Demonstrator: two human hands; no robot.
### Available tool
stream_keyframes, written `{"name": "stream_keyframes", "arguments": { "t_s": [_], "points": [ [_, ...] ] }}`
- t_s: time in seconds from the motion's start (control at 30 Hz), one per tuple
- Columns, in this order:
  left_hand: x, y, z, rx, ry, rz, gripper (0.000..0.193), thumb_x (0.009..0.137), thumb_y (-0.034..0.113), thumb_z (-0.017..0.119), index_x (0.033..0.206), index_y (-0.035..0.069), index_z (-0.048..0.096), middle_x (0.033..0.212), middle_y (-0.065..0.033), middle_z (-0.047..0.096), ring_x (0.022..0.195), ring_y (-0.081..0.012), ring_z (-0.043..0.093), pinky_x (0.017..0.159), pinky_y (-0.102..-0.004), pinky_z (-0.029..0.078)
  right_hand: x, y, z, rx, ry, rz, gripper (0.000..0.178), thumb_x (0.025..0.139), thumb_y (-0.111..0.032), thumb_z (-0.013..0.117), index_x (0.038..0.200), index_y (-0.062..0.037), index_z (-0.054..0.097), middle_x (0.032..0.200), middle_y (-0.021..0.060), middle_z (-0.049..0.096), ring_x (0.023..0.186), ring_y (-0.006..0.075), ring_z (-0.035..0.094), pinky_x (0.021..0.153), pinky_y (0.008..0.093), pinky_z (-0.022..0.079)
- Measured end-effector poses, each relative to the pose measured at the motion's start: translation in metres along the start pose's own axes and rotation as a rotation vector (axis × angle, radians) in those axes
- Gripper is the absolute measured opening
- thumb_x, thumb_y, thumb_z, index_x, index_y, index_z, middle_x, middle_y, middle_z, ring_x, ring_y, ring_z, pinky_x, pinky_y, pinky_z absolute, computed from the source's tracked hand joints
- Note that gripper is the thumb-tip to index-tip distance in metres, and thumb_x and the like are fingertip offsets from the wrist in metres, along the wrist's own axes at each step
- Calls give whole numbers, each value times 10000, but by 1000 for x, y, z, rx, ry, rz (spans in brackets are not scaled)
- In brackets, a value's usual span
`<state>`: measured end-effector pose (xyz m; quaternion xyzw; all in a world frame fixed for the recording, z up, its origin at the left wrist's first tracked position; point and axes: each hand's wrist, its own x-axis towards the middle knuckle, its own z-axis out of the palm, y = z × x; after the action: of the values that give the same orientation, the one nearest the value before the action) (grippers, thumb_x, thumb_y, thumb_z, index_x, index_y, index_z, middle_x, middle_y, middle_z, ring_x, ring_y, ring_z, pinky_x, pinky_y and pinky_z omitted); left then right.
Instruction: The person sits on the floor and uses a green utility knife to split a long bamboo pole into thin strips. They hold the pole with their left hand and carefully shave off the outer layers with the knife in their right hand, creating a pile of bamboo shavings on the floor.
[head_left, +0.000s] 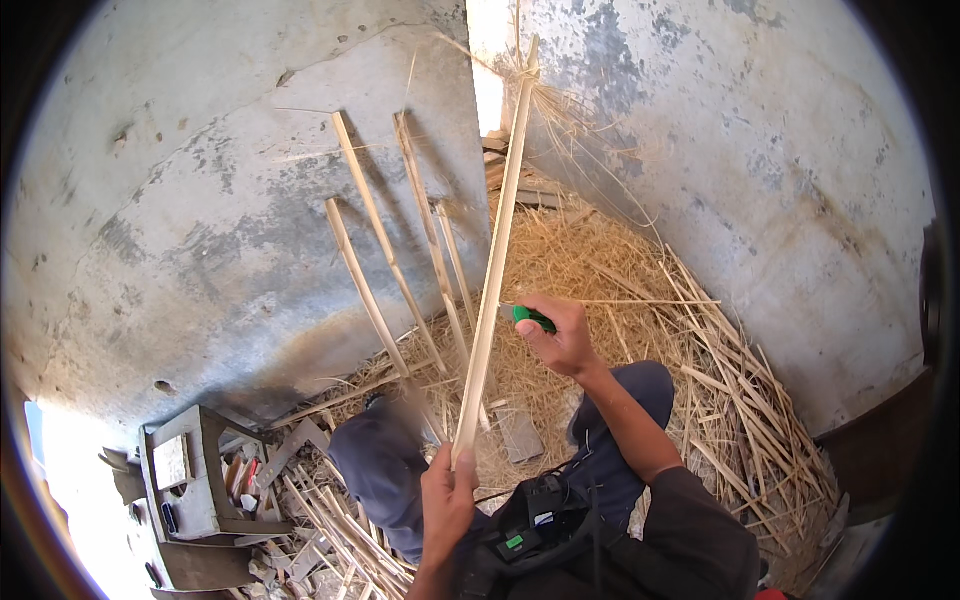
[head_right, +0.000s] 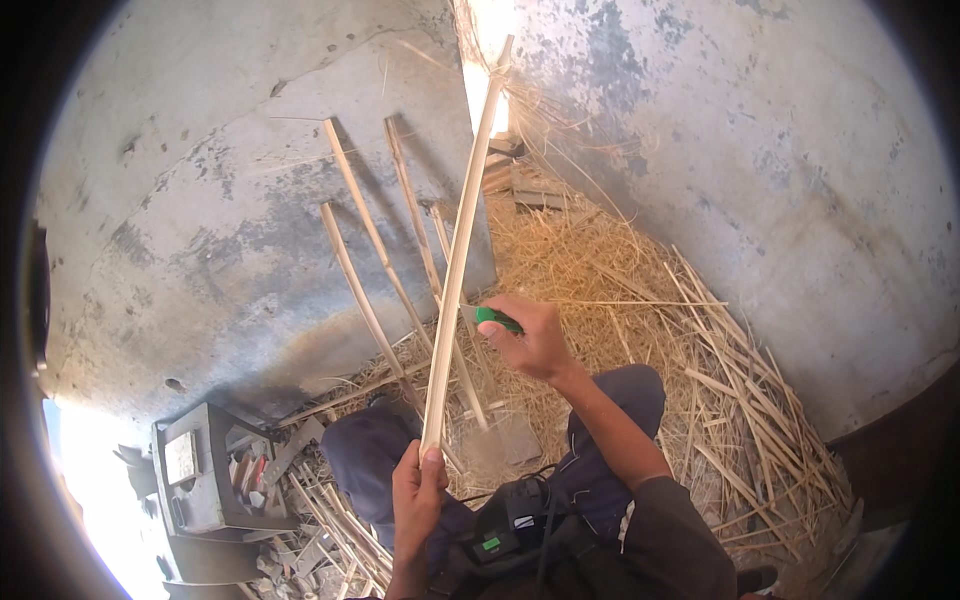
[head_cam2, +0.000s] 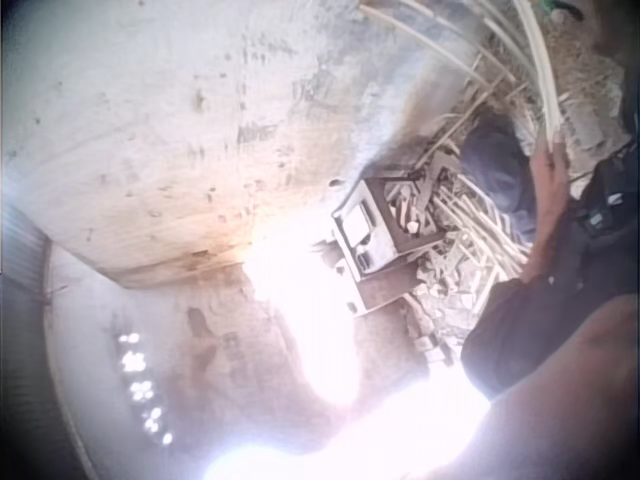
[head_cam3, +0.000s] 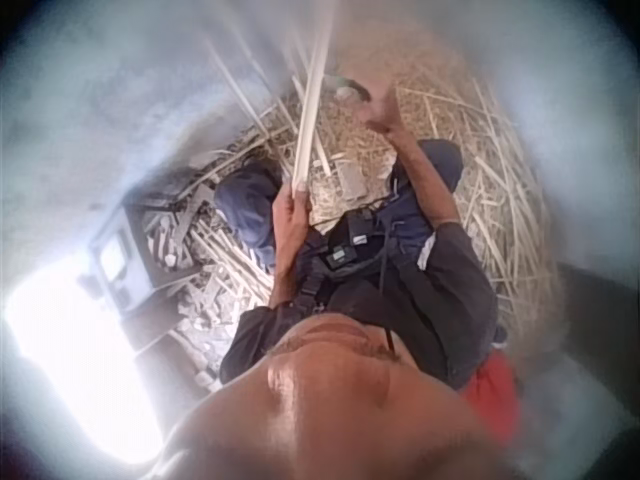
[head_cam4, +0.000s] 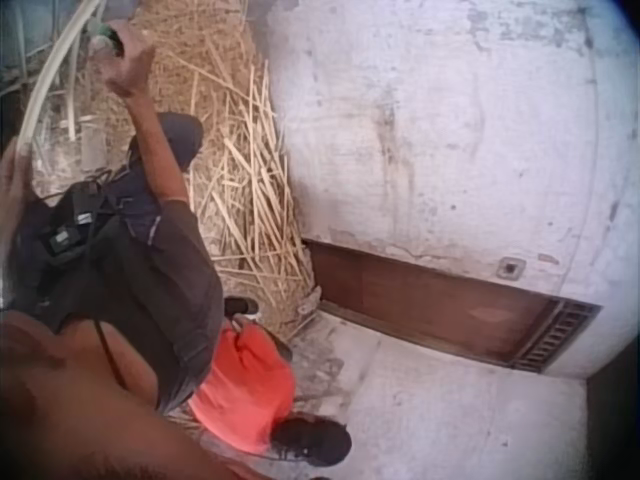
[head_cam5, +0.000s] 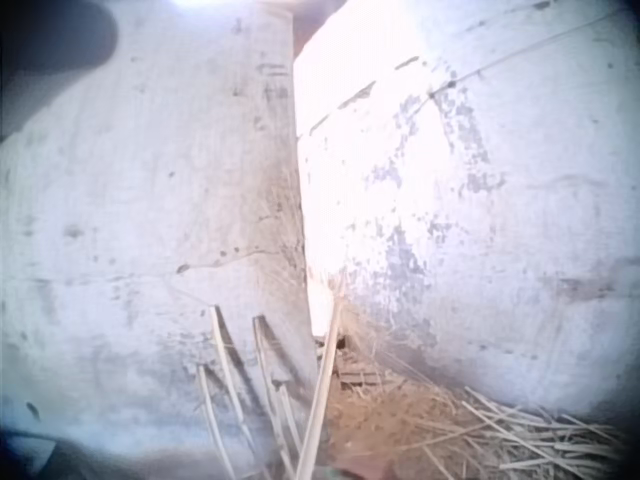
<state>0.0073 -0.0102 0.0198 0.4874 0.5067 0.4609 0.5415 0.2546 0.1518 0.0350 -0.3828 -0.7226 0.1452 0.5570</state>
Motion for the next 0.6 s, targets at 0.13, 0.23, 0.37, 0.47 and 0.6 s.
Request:
{"name": "stream_keyframes", "arguments": {
  "t_s": [0.13, 0.23, 0.37, 0.47, 0.6],
  "points": [
    [2, -4, 6, 86, 42, 71, 274, 1109, 253, 607, 1035, -11, 623, 647, 25, 530, 592, -35, 465, 509, -271, 352, -2, 2, -4, -25, 26, -31, 314, 992, -293, 757, 1070, 11, 744, 820, 91, 707, 649, 161, 634, 589, 304, 496],
    [1, -5, 7, 141, 59, 102, 263, 1100, 246, 617, 1032, -8, 630, 625, 14, 529, 573, -38, 465, 499, -276, 353, -3, 4, -5, 23, 42, -35, 411, 1018, -390, 710, 1041, 19, 728, 758, 70, 639, 621, 151, 581, 566, 312, 451],
    [-2, 6, 11, 146, 31, 64, 254, 1098, 239, 616, 1038, -8, 633, 614, 8, 521, 567, -41, 463, 498, -282, 357, -10, 24, -12, 479, -135, 215, 510, 1022, -481, 681, 1028, 26, 736, 716, 56, 605, 599, 142, 560, 547, 319, 437],
    [-1, 1, 11, 178, 23, 96, 255, 1099, 237, 615, 1044, -12, 632, 603, 11, 511, 555, -42, 454, 490, -284, 347, -11, 23, -13, 521, -146, 198, 545, 1038, -529, 650, 1043, 6, 757, 731, 51, 650, 606, 94, 525, 536, 277, 387],
    [1, 3, 13, 152, 74, 92, 250, 1099, 231, 614, 1056, -15, 632, 588, 8, 499, 537, -45, 446, 476, -290, 335, -5, 9, -12, 90, 22, -113, 503, 1013, -476, 689, 986, 22, 756, 716, 81, 649, 588, 177, 609, 550, 315, 458]
  ]
}}
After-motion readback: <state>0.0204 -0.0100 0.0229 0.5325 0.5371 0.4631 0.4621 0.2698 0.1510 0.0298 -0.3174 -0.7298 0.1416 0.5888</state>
